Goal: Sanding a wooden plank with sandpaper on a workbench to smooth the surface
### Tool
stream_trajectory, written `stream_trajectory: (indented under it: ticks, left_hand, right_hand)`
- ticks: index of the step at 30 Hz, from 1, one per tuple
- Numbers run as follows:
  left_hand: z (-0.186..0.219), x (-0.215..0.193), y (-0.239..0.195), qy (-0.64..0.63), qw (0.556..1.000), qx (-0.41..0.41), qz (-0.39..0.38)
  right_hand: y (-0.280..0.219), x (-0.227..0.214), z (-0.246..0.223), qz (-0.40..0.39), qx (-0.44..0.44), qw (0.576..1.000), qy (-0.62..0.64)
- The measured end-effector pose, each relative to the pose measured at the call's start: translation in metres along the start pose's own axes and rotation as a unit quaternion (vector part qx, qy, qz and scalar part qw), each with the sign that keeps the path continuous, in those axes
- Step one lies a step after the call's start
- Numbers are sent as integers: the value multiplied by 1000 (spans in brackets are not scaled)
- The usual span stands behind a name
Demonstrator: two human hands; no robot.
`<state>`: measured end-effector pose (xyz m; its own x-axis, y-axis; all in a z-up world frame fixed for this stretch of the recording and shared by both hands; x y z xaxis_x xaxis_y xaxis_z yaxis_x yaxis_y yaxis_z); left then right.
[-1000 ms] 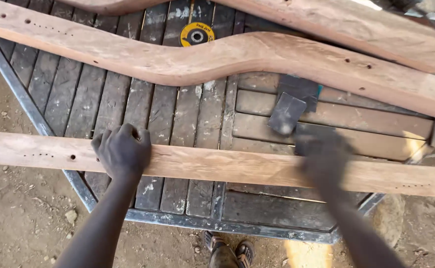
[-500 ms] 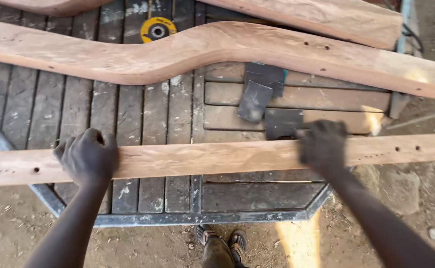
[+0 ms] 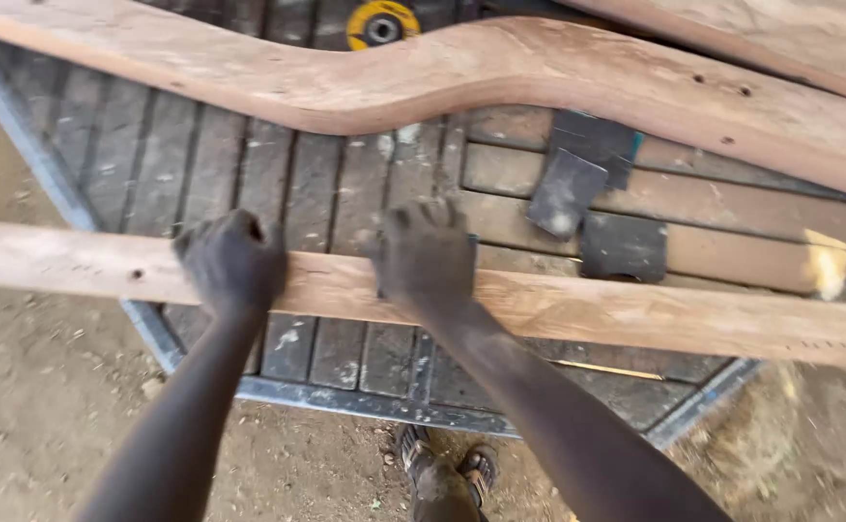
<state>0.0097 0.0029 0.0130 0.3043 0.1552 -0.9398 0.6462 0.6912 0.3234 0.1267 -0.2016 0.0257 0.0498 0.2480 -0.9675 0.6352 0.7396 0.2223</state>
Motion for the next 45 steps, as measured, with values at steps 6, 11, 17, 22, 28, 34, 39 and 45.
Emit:
stream_trajectory:
  ticks: [6, 11, 17, 22, 28, 34, 39, 45]
  left_hand:
    - [1, -7, 4, -56, 998, -22, -11]
    - [11, -17, 3, -48, 999, 1, 17]
    - [1, -11, 10, -77, 997, -6, -11]
    - [-6, -5, 8, -165, 986, -26, 2]
    - [-101, -9, 41, -247, 950, 131, -140]
    - [-304, -2, 122, -53, 970, 163, -173]
    - [-318, 11, 128, -14, 978, 175, -111]
    - [-315, 14, 127, -38, 981, 174, -72]
  right_hand:
    - [-94, -36, 138, -75, 102, 992, 28]
    - [-194, 4, 294, 12, 264, 923, -279]
    - [-42, 94, 34, -125, 170, 974, -80]
    - [50, 66, -97, -1, -2, 998, -68]
    - [-12, 54, 9, -29, 39, 995, -89]
    - [-42, 22, 2, 13, 279, 957, -75]
    - [85, 74, -210, 41, 167, 985, -28]
    - [113, 55, -264, 101, 32, 994, -15]
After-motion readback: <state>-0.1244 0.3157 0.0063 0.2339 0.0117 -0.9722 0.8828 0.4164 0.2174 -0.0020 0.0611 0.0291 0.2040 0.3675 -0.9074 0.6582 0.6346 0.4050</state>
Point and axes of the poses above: each hand's wrist, its own y-axis towards the middle knuckle, its own x-axis out of the palm, z = x × y, the point moved 1 cm from there along y, towards the middle knuckle, and after that the axes turned 1 degree about z, right-handed, at the moved point
